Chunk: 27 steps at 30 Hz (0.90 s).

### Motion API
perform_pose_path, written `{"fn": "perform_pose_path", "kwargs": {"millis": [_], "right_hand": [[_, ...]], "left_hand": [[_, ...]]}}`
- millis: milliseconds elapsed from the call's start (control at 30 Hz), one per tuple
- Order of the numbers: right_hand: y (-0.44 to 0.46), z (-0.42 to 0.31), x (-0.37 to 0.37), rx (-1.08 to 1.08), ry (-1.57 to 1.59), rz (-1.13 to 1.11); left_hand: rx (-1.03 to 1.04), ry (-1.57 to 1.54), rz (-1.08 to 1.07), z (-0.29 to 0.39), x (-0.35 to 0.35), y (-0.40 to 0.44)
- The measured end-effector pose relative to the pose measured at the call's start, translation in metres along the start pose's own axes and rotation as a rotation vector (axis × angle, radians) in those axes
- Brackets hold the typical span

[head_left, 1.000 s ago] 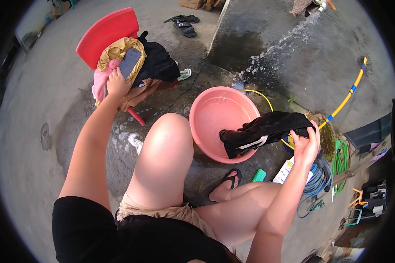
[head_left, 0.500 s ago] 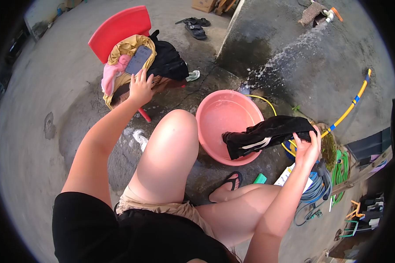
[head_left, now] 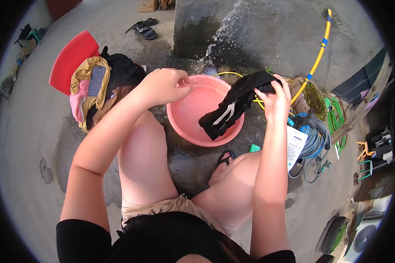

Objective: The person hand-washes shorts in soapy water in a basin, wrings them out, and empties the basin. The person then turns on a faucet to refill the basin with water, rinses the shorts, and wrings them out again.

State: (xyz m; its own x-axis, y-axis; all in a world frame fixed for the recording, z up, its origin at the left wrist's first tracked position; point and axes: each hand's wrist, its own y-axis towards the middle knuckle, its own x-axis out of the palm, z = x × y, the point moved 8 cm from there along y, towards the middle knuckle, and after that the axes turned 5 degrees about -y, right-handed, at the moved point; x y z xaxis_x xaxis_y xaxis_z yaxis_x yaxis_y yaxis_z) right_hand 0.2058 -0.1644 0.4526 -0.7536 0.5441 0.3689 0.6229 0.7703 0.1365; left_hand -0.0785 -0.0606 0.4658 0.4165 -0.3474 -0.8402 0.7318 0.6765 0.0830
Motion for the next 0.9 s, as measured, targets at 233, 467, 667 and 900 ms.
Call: {"fn": "perform_pose_path", "kwargs": {"millis": [233,467,667,900], "right_hand": [[-0.011,-0.004,0.019,-0.02,0.141,-0.02],[-0.014,-0.025,0.026,-0.109,0.15,-0.085],[0.006,-0.018,0.005,-0.007,-0.285,-0.11],[0.019,0.08,-0.007,0.04,-1.074,-0.541]], "left_hand": [[-0.06,0.045,-0.332,0.028,0.131,0.047],[-0.204,0.078,-0.2,0.004,0.129,0.076],[-0.252,-0.402,0.0,-0.032,0.088,0.092],[-0.324,-0.76,0.045,-0.055,0.101,0.092]]}}
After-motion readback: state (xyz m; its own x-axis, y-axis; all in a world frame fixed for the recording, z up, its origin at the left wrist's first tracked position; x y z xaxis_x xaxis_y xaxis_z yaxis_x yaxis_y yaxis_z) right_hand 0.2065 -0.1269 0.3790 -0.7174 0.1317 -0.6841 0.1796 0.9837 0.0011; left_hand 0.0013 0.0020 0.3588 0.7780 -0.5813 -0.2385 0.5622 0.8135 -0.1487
